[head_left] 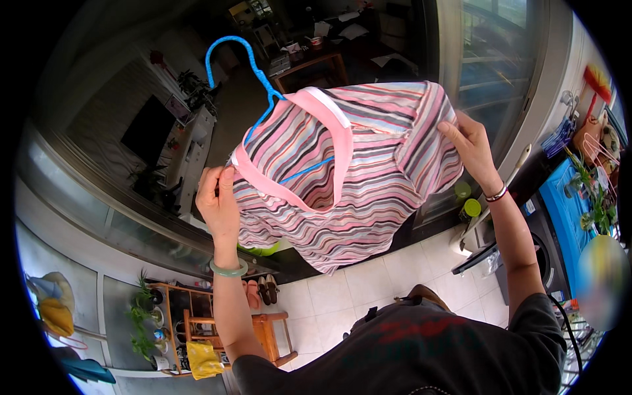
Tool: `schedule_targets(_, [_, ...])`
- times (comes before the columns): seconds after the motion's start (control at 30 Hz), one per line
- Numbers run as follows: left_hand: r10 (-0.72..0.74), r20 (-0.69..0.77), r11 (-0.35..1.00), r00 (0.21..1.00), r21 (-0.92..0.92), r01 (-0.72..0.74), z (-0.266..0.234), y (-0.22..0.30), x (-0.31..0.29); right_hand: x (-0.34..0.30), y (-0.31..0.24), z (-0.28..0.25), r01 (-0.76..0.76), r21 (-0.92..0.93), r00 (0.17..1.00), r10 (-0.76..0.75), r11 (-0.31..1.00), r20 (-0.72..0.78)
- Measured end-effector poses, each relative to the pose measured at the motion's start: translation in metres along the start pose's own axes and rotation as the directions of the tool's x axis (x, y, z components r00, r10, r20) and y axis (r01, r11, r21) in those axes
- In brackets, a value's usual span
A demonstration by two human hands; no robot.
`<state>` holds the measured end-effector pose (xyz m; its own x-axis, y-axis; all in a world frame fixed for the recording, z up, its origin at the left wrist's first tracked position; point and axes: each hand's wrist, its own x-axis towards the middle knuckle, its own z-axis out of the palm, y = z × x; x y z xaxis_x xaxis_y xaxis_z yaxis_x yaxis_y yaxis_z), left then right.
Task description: The person removes various garments from a washing machine on a balcony, including a black t-shirt, striped shirt, dark shorts, and a white top. They place each item on a hanger and hang it on a drying rack or rail.
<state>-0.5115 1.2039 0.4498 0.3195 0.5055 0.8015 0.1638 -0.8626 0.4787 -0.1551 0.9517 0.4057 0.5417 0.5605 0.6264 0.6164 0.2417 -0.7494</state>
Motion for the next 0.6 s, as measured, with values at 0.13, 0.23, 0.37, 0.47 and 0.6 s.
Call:
schedule_targets(0.13, [0.028, -0.012, 0.970, 1.000, 0.244, -0.024, -0.031, -0.027, -0.003, 0.030, 0.005, 0.040, 0.071, 0.054, 0.994, -0.066, 0.996, -0.084])
schedule_targets(0.23, [0.062, 0.014, 0.924, 0.998, 0.378, -0.062, -0.042, -0.038, -0.007, 0.066, 0.006, 0.061, 0.086, 0.160, 0.984, -0.058, 0.983, -0.168])
schedule_targets(0.37, [-0.087, -0.093, 0.951, 0.992, 0.289, 0.110, -0.047, -0.049, -0.012, 0.125, 0.046, 0.081, -0.084, -0.111, 0.992, 0.094, 0.990, 0.085])
schedule_targets(0.47, [-0.130, -0.170, 0.967, 0.977, 0.197, 0.163, -0.032, -0.054, -0.006, 0.136, 0.061, 0.109, 0.178, 0.011, 0.984, -0.178, 0.984, 0.018])
schedule_targets(0.6, [-0.133, -0.228, 0.960, 0.965, 0.213, 0.183, -0.011, -0.058, 0.003, 0.136, 0.046, 0.131, 0.133, 0.407, 0.963, -0.215, 0.904, 0.163])
